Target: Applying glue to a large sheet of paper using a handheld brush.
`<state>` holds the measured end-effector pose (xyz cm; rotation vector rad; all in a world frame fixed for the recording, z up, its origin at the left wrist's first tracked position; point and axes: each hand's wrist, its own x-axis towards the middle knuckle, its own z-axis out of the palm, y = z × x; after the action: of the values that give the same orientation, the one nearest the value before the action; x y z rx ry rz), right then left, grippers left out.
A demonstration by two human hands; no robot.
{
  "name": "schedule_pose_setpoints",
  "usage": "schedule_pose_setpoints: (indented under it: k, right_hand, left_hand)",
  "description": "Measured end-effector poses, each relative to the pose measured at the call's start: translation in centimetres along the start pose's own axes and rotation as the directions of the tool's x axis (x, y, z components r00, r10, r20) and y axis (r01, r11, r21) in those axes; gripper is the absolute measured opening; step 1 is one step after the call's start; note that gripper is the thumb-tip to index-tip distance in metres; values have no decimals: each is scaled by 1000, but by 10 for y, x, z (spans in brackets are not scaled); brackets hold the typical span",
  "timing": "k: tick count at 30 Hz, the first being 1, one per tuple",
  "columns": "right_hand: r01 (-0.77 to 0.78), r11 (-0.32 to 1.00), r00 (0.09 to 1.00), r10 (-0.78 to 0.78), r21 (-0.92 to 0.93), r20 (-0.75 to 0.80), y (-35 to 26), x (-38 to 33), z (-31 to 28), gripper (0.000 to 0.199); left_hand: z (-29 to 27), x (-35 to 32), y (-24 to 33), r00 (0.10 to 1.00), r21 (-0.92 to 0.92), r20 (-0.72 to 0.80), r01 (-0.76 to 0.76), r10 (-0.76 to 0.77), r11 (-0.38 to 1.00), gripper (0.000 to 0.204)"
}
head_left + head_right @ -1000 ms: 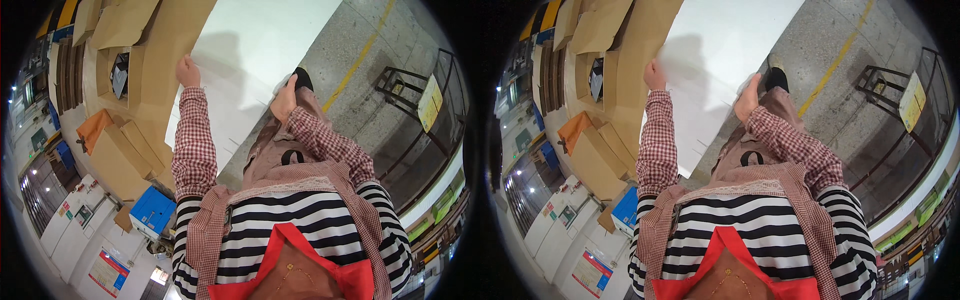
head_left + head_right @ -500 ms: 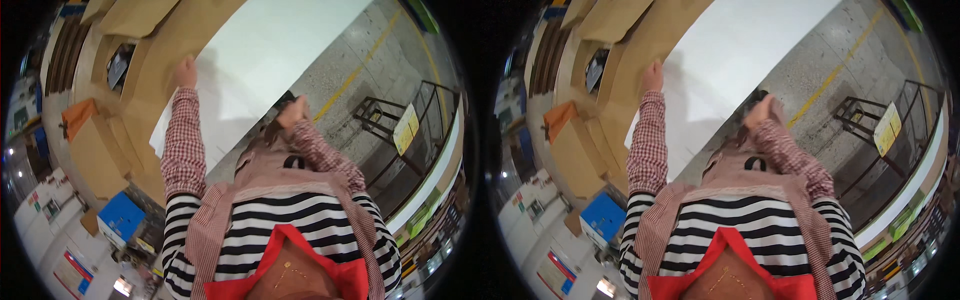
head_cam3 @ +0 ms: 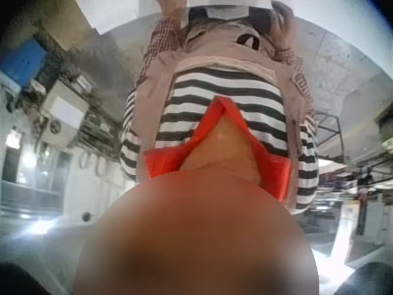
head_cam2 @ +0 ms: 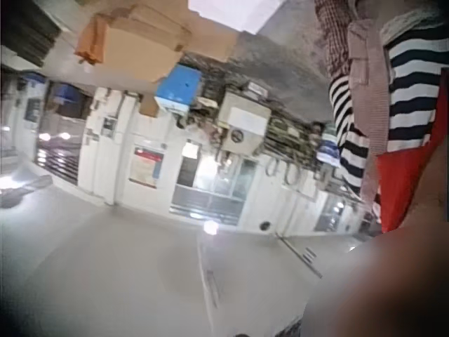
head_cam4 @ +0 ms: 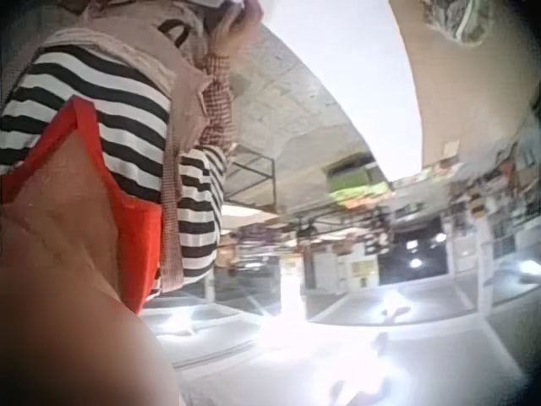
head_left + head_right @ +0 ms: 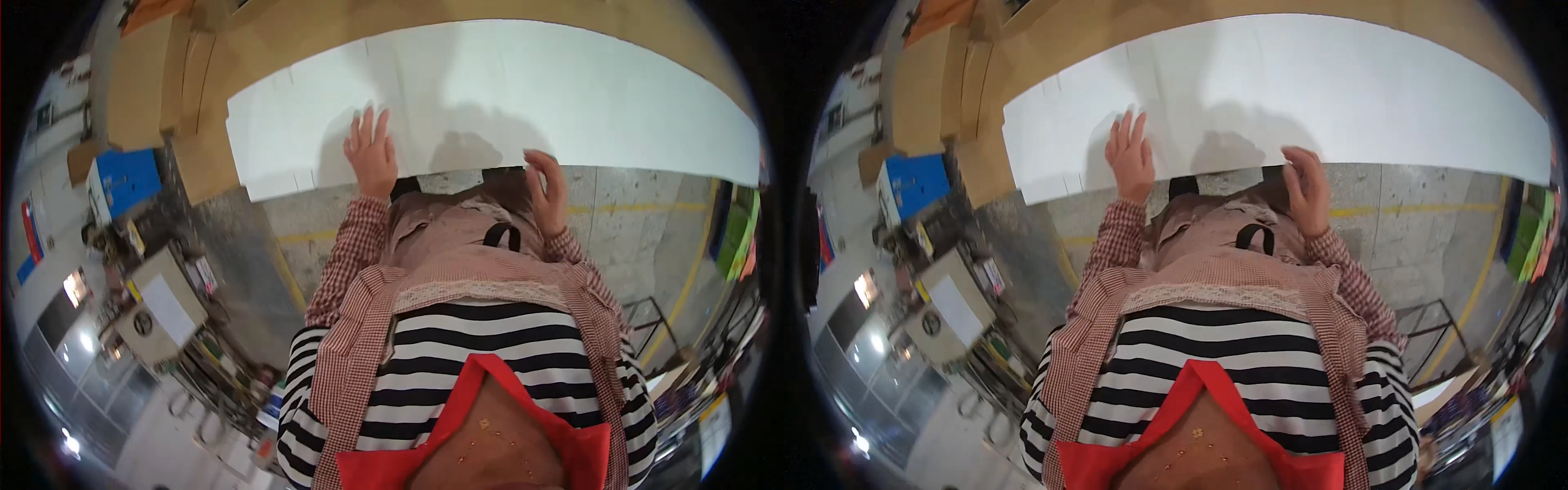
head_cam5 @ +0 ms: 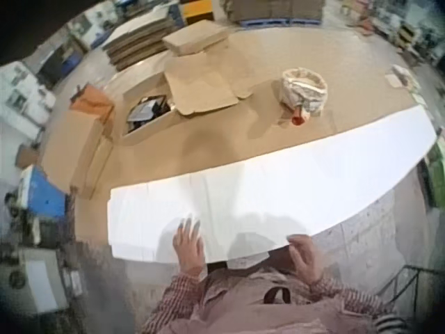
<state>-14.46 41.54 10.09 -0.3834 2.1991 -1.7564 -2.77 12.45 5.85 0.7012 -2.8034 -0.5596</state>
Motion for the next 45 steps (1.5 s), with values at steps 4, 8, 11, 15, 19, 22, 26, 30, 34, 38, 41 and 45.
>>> schedule_pose_setpoints:
  k: [4,8,11,15,19,22,26,30,34,38,41,45]
  right_hand:
    - [198,972,927,-142,-130,346,-16,60,-21,20]
    - [209,960,878,-101,-184,467,-6,88,-48,19]
    - [88,979,875,12,-185,484,13,93,-59,19]
    - [287,950,801,-168,-122,575,8,93,-28,24]
    - [404,914,754,-310,-38,579,9,140,69,28]
    - [305,952,806,-236,-39,543,10,186,143,27]
    - [337,921,835,-195,-198,514,38,277,189,29]
    - [466,771,806,-167,-435,568,54,281,215,43]
    - [509,730,790,-185,-456,585,47,271,223,45]
    - [567,653,794,-271,-501,545,40,263,221,44]
    - [567,640,799,-274,-519,534,37,261,224,44]
    - [349,911,867,-224,-221,446,49,274,222,19]
  left_hand:
    - [34,-5,22,990,173,46,124,-134,977,48]
    - [39,2,26,990,211,-32,140,-136,967,46]
    - [41,6,30,984,212,5,171,-176,962,44]
    - [51,-1,31,978,225,-59,209,-201,952,48]
    - [54,-9,29,963,151,-126,257,-239,954,41]
    - [55,-15,27,940,54,-209,286,-270,957,36]
    - [63,10,34,906,-206,-304,238,-293,949,31]
    - [47,-21,44,628,-409,-611,271,-483,871,44]
    - [74,-58,60,36,-866,-342,377,-939,330,68]
    - [81,-42,63,-57,-994,65,86,-996,-70,73]
    - [86,-35,62,116,-999,-2,-45,-993,-3,75]
    - [98,-20,64,80,-999,-36,-35,-996,33,71]
